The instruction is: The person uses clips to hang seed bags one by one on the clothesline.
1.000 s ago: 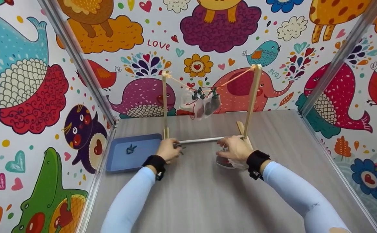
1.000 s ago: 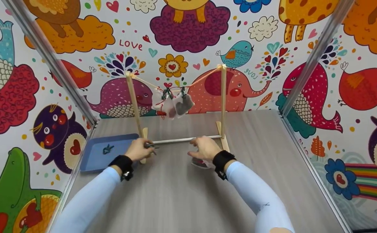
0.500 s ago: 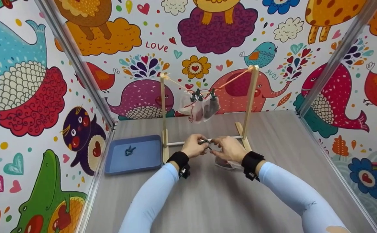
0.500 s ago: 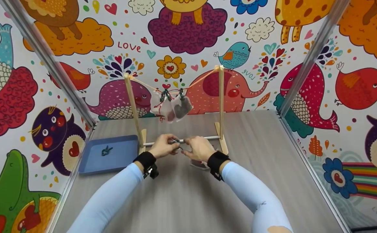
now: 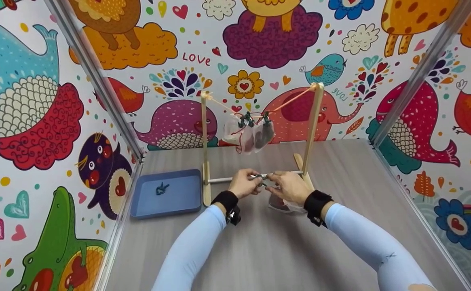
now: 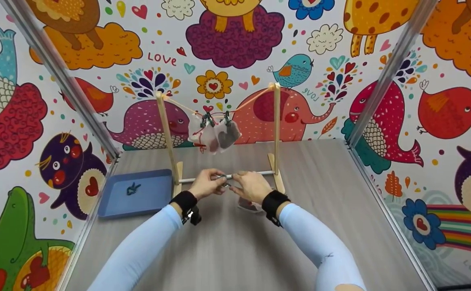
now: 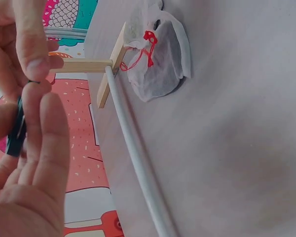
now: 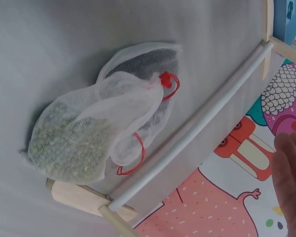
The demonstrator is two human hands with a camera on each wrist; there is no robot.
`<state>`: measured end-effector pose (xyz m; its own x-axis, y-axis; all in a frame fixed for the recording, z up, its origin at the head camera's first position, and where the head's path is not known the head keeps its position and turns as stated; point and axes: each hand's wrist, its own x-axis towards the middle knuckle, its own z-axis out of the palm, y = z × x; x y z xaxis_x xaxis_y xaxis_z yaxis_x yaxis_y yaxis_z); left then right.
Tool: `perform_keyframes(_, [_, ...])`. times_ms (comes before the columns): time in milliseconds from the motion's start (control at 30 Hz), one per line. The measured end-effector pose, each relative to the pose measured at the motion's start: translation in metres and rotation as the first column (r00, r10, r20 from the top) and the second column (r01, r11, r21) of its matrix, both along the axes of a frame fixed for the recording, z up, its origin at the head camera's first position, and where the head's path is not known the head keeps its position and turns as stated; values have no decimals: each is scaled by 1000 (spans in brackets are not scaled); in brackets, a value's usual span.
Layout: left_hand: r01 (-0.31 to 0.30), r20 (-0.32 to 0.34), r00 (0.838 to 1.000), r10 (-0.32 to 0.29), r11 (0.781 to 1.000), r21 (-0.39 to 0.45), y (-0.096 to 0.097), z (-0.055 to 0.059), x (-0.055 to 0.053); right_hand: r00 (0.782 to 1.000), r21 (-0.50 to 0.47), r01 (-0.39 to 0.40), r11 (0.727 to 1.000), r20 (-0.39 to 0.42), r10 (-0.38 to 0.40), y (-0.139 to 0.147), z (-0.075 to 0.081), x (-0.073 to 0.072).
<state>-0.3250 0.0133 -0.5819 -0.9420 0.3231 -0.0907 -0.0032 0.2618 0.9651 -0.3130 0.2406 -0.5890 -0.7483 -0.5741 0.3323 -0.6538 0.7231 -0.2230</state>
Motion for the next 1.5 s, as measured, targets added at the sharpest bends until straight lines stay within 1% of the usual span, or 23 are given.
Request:
perform_keyframes(133, [-70, 6, 997, 71, 996, -53, 5, -10, 2, 999, 10, 30, 999, -41, -30, 5, -4, -4])
perform_keyframes(200, [-67, -32, 997, 64, 991, -120, 9, -28, 0, 998, 0, 53, 999, -35, -53, 9, -6, -6])
perform_keyframes(233, [-56, -109, 993, 38, 985, -166, 13, -56, -7, 997, -4, 65, 998, -33, -65, 11, -7, -6])
perform_keyframes(267, [-41, -205, 979, -6, 974, -224, 17, -80, -12, 996, -4, 79, 997, -35, -79, 13, -9, -7])
perform_keyframes(300, [-29, -279, 958, -60, 952, -306, 21, -104, -16, 995, -10, 92, 996, -29, -93, 15, -9, -8])
perform_keyframes(333, [-21, -332, 935, -125, 914, -405, 25, -119, -17, 994, -13, 104, 994, -24, -104, 17, -10, -8])
perform_keyframes(367, [-23, -381, 904, -194, 867, -498, 28, -132, -17, 993, -11, 114, 993, -23, -115, 19, -11, -8])
perform_keyframes(400, [-46, -432, 862, -264, 809, -586, 32, -146, -15, 992, -12, 123, 992, -16, -124, 20, -11, -9])
perform_keyframes(433, [-57, -434, 841, -324, 745, -665, 35, -150, -9, 991, -9, 131, 991, -6, -131, 21, -11, -9])
perform_keyframes(467, [-39, -396, 838, -376, 682, -730, 36, -137, 3, 991, -3, 134, 991, 0, -134, 22, -12, -9])
perform_keyframes(500, [-12, -340, 845, -413, 621, -784, 38, -126, 14, 991, 3, 133, 991, 3, -133, 22, -12, -9])
perform_keyframes(533, [3, -307, 844, -440, 577, -817, 40, -117, 26, 992, 14, 128, 992, -3, -128, 22, -13, -8])
perform_keyframes(600, [13, -277, 837, -472, 522, -853, 45, -113, 41, 993, 23, 116, 993, -14, -115, 22, -14, -7])
perform_keyframes(633, [38, -247, 842, -479, 509, -860, 47, -108, 49, 994, 28, 110, 994, -24, -109, 23, -14, -7])
perform_keyframes(733, [82, -213, 821, -530, 478, -874, 53, -113, 58, 994, 27, 94, 995, -49, -93, 25, -16, -7])
perform_keyframes(800, [106, -195, 803, -563, 456, -883, 55, -113, 61, 994, 32, 96, 995, -48, -94, 26, -17, -7])
perform_keyframes(867, [116, -181, 794, -580, 437, -892, 55, -111, 61, 995, 43, 97, 994, -40, -95, 28, -17, -7])
perform_keyframes(967, [97, -195, 790, -581, 433, -896, 50, -107, 55, 995, 69, 101, 992, -21, -100, 31, -18, -6])
perform_keyframes(1100, [59, -228, 806, -546, 459, -887, 32, -109, 43, 994, 101, 106, 989, -27, -103, 31, -18, -5])
perform_keyframes(1200, [29, -238, 824, -514, 459, -888, 12, -112, 34, 992, 125, 120, 985, -61, -113, 31, -18, -6])
perform_keyframes(1267, [20, -230, 841, -491, 452, -892, -2, -111, 30, 990, 130, 129, 983, -64, -122, 30, -17, -6])
perform_keyframes(1367, [30, -194, 876, -442, 451, -892, -21, -109, 27, 991, 129, 131, 983, -47, -126, 29, -17, -7])
perform_keyframes(1500, [-2, -199, 906, -373, 467, -884, -38, -110, 25, 992, 111, 127, 986, -20, -126, 28, -17, -8])
